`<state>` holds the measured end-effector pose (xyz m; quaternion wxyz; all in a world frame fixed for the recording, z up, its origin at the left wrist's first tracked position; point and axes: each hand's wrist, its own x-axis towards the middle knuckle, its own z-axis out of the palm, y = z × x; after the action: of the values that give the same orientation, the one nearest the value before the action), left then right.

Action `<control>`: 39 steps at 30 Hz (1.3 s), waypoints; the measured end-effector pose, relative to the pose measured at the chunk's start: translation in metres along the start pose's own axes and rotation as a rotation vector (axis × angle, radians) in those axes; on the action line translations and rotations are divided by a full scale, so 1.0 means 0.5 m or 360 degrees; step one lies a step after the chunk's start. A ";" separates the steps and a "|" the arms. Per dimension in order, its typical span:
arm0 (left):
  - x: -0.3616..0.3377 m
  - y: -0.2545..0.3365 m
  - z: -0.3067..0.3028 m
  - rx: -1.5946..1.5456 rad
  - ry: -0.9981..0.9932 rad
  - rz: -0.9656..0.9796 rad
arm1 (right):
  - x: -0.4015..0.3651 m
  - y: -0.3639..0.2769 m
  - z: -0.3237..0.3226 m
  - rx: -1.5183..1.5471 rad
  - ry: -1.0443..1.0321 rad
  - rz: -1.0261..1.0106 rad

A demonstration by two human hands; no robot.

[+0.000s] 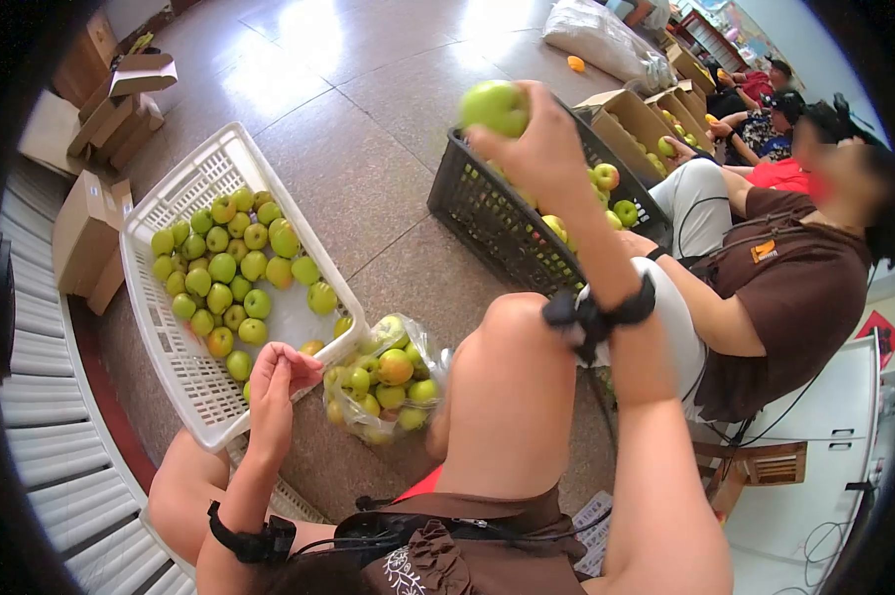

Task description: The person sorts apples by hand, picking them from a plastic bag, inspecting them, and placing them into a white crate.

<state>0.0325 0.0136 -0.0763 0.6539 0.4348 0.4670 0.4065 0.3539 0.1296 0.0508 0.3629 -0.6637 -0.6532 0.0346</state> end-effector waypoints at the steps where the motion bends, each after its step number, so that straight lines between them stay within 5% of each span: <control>1: 0.001 -0.003 0.000 0.0036 0.0008 0.0020 | 0.039 0.079 0.000 -0.0236 0.0011 0.0152; 4: -0.002 0.007 0.005 0.0136 0.0051 0.0080 | 0.099 0.311 0.014 -0.0474 -0.0202 0.0789; 6: -0.002 0.011 0.003 0.0182 0.0081 0.0105 | 0.079 0.517 0.049 0.0075 -0.0371 0.1358; 8: 0.000 0.011 -0.004 0.0211 0.0115 0.0122 | 0.009 0.726 0.113 -0.0012 0.0173 0.1520; 10: 0.002 0.009 -0.006 0.0154 0.0085 0.0148 | -0.073 0.795 0.149 -0.0224 0.0527 0.1712; 12: 0.003 0.009 -0.004 0.0138 0.0053 0.0153 | -0.116 0.652 0.129 -0.0367 0.0294 0.1941; 16: 0.000 0.014 0.005 0.0151 0.0002 0.0119 | -0.185 1.004 0.158 0.0037 0.0033 0.1718; 20: -0.006 0.008 -0.002 0.0046 -0.0053 0.0177 | -0.132 0.656 0.113 -0.0397 -0.0069 0.1519; 22: -0.011 0.010 0.007 0.0067 -0.0116 0.0206 | -0.042 0.593 0.137 -0.0813 0.0389 0.1801; 24: -0.025 0.025 0.011 0.0222 -0.0162 0.0254 | 0.052 0.536 0.188 -0.0978 0.0504 0.1035; 25: -0.031 0.037 0.011 0.0357 -0.0160 0.0263 | 0.076 0.397 0.198 -0.0824 0.0357 0.0658; 26: -0.035 0.045 0.008 0.0534 -0.0140 0.0409 | 0.137 0.448 0.262 -0.0617 0.0466 0.0179; 28: -0.042 0.061 0.003 0.0892 -0.0096 0.0689 | 0.175 0.283 0.343 -0.0147 -0.0024 -0.0199; 33: -0.047 0.087 -0.003 0.0528 0.0149 0.1027 | 0.012 -0.236 0.489 -0.0004 -0.1316 -0.0840; 36: -0.054 0.117 -0.010 0.0212 0.0364 0.1024 | -0.089 -0.341 0.651 -0.0428 -0.1503 -0.1682; 39: -0.068 0.129 -0.025 0.0112 0.0517 0.1101 | -0.196 -0.363 0.832 -0.0564 -0.1554 -0.1965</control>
<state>0.0047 0.0027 -0.0087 0.3804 0.5188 0.4038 0.6504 -0.0292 0.2027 -0.2010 -0.1206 -0.1407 -0.9826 0.0098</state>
